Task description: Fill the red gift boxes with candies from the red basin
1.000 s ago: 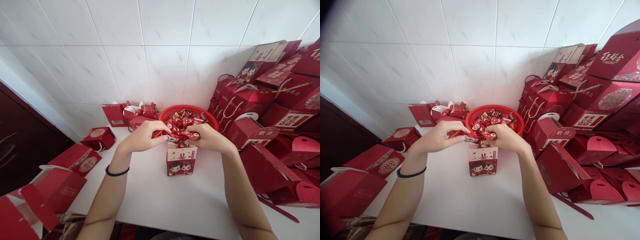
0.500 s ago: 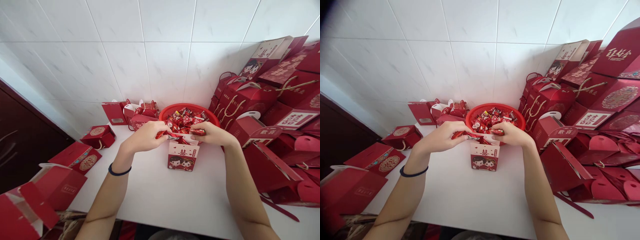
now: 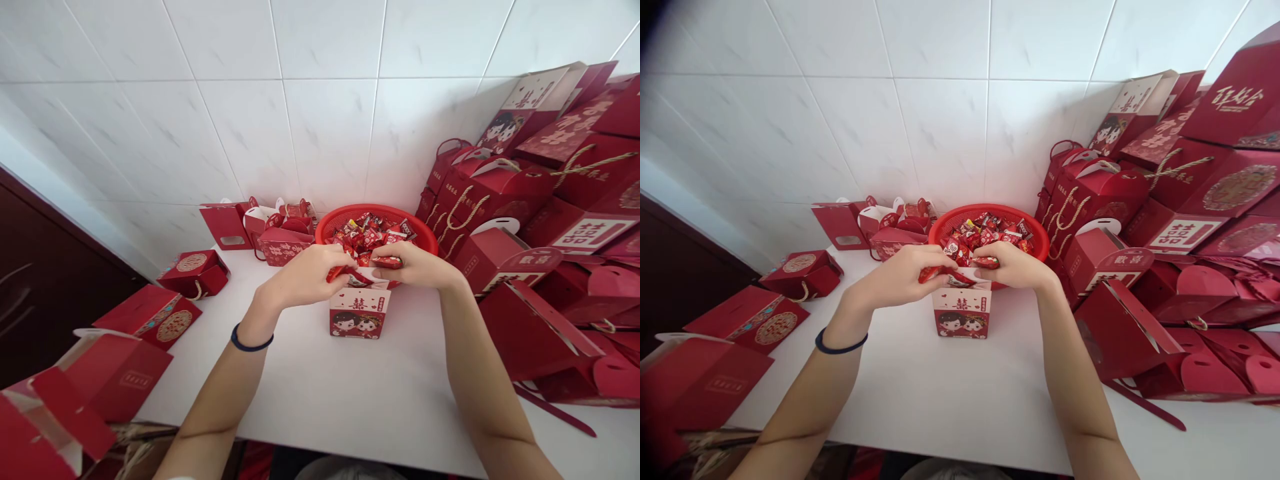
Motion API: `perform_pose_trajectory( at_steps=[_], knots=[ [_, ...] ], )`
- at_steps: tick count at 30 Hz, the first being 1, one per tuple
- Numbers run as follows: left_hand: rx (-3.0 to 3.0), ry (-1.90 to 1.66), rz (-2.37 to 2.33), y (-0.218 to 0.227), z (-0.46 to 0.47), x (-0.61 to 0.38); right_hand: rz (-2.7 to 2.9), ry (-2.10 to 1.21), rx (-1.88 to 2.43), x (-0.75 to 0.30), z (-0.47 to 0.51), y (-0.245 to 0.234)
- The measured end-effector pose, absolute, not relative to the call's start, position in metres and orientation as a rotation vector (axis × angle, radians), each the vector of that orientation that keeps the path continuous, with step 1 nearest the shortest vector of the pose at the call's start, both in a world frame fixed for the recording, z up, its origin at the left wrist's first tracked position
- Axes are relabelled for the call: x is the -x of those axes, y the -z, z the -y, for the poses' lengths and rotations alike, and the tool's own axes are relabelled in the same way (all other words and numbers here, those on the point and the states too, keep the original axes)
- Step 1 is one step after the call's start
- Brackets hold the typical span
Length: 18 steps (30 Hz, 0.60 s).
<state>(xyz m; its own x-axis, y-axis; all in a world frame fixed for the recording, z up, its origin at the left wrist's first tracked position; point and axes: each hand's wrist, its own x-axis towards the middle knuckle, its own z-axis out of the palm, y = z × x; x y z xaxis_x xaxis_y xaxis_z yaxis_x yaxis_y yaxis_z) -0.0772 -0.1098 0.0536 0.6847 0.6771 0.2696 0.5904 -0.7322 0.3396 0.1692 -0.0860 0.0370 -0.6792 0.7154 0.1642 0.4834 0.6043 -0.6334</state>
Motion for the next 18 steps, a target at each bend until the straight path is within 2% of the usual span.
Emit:
perform_pose_trajectory(
  at_steps=[10, 18],
  knots=[
    [-2.587, -0.733, -0.862, -0.041, 0.104, 0.067, 2.41, -0.78, 0.954, -0.169, 0.085, -0.036],
    [-2.475, -0.804, -0.928, -0.035, 0.103, 0.06, 2.391, -0.878, 0.93, -0.172, 0.083, -0.036]
  ],
)
